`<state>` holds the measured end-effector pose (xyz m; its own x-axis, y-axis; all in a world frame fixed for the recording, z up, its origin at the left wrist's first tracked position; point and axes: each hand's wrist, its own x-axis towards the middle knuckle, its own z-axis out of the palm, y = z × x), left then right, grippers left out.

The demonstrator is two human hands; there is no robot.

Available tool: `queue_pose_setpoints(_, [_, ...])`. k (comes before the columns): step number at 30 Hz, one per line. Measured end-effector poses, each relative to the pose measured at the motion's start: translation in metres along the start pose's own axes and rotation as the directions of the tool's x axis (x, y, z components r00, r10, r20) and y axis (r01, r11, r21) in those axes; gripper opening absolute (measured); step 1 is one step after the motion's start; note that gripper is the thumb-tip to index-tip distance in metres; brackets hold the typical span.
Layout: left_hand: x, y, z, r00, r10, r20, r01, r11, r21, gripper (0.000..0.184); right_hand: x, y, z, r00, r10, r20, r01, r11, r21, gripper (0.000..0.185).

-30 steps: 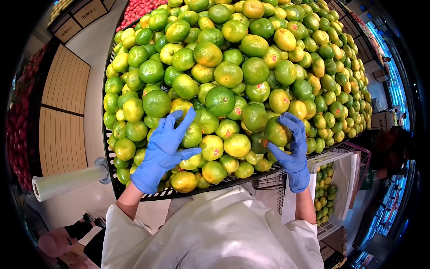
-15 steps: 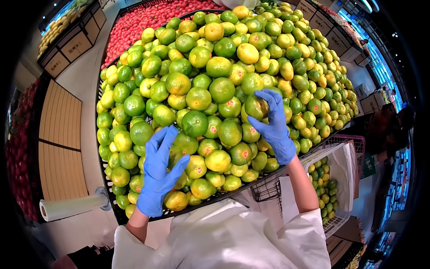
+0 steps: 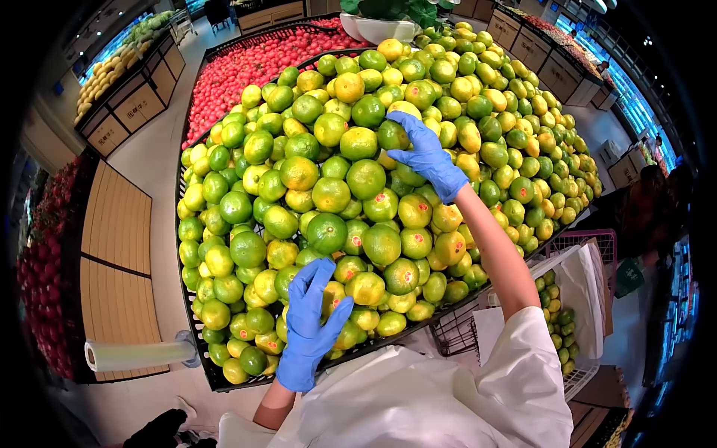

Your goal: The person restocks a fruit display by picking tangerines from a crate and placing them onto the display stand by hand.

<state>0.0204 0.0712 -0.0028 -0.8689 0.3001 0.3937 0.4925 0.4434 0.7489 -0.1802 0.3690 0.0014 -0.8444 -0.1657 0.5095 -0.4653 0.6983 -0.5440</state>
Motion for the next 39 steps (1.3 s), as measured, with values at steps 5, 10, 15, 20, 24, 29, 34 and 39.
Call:
queue_pose_setpoints(5, [-0.007,0.004,-0.002,0.999,-0.049,0.007,0.049,0.999,-0.001,0.058,-0.004,-0.004,-0.011,0.997,-0.072,-0.035,0.073,0.997,0.031,0.066])
queue_pose_setpoints(10, [-0.015,0.015,-0.003,0.997,-0.050,0.052,0.053,0.997,-0.061,0.054,-0.062,-0.061,-0.053,0.965,0.074,-0.251,-0.046,0.992,0.115,0.040])
queue_pose_setpoints(15, [-0.029,0.036,0.029,0.956,-0.104,0.275,0.220,0.874,-0.433,0.042,-0.227,-0.117,-0.069,0.891,0.226,-0.393,-0.210,0.974,0.083,0.016])
queue_pose_setpoints(20, [-0.043,0.049,0.081,0.808,-0.028,0.589,0.422,0.724,-0.545,0.027,-0.406,-0.139,-0.090,0.423,0.786,-0.452,-0.761,0.578,0.293,0.012])
queue_pose_setpoints(24, [-0.050,0.063,0.122,0.769,0.114,0.629,0.275,0.830,-0.486,0.023,-0.516,-0.132,-0.149,0.232,0.776,-0.586,-0.868,0.437,0.236,0.014])
queue_pose_setpoints(29, [-0.061,0.096,0.179,0.754,0.111,0.647,0.275,0.842,-0.464,0.024,-0.622,-0.074,-0.225,0.272,0.817,-0.508,-0.959,0.273,-0.074,0.020])
queue_pose_setpoints(34, [-0.082,0.147,0.265,0.764,0.123,0.634,0.240,0.858,-0.455,0.026,-0.648,-0.008,-0.268,0.475,0.767,-0.431,-0.869,0.333,-0.366,0.041])
queue_pose_setpoints(39, [-0.104,0.207,0.326,0.640,0.187,0.746,0.248,0.868,-0.430,0.027,-0.626,0.077,-0.281,0.704,0.466,-0.536,-0.686,0.250,-0.684,0.043])
